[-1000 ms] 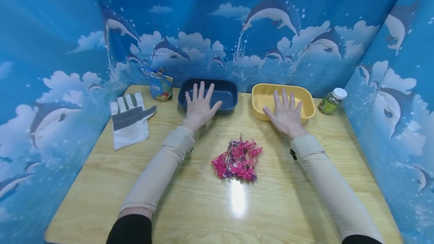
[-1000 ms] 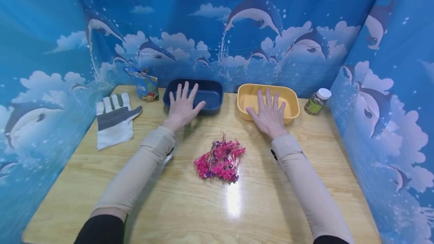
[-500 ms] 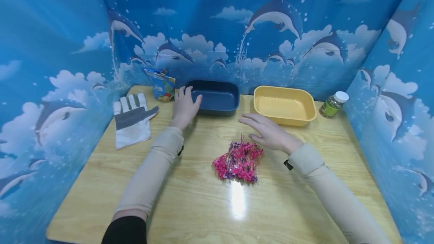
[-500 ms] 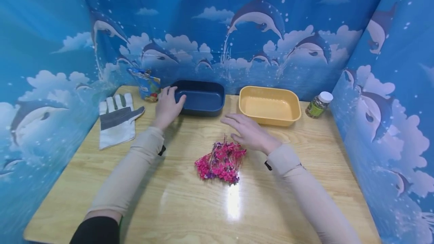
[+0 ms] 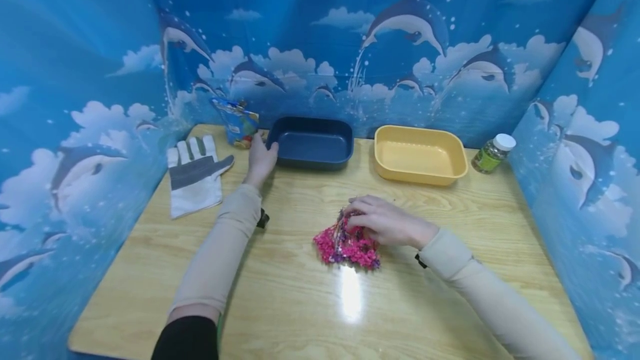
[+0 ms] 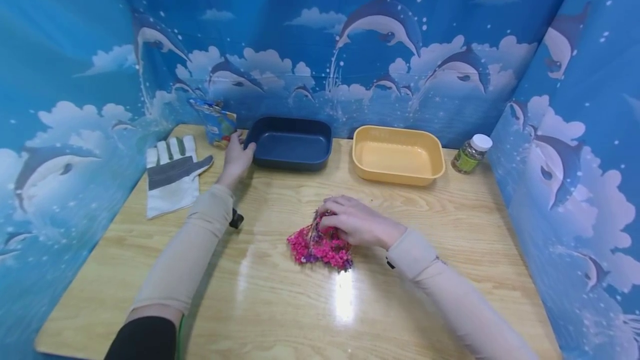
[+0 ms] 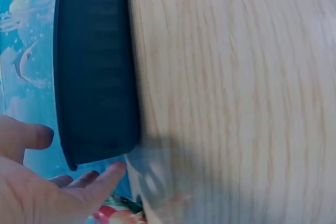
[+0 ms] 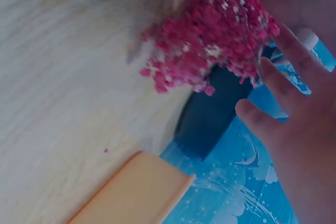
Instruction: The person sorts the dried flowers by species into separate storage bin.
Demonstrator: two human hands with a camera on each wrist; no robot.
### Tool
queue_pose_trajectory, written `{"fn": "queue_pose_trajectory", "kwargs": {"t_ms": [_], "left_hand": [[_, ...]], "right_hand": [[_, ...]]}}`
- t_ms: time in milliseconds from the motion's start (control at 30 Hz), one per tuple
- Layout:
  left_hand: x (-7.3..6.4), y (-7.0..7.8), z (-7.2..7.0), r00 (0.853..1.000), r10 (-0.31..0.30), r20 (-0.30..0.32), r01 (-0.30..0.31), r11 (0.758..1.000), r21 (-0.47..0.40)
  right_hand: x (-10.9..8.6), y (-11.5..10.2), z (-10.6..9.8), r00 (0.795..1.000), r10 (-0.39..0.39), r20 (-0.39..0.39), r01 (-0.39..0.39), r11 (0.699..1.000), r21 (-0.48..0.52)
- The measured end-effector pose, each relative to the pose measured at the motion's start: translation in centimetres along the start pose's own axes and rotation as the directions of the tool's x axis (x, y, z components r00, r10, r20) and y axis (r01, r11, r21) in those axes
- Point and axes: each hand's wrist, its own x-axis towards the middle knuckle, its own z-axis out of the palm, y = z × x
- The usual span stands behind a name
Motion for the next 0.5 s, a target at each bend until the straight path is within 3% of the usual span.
{"fn": "queue_pose_trajectory", "kwargs": {"t_ms": [200, 400, 500], "left_hand": [[0.34, -0.39, -0.03, 1.0, -0.029, 0.008, 0.029, 0.995, -0.096], [0.25, -0.26, -0.17, 0.999, -0.051, 0.008, 0.051, 0.995, -0.087], [0.15, -0.13, -0.21, 0.998, -0.06, 0.016, 0.061, 0.995, -0.083]], "right_hand": [[0.02, -0.15, 0.59, 1.0, -0.014, -0.018, 0.014, 1.0, -0.023], [-0.04, -0.21, 0.13, 0.999, 0.009, -0.047, -0.008, 1.0, 0.02], [0.0, -0.17, -0.27, 0.996, -0.015, -0.088, 0.019, 0.999, 0.045]]}}
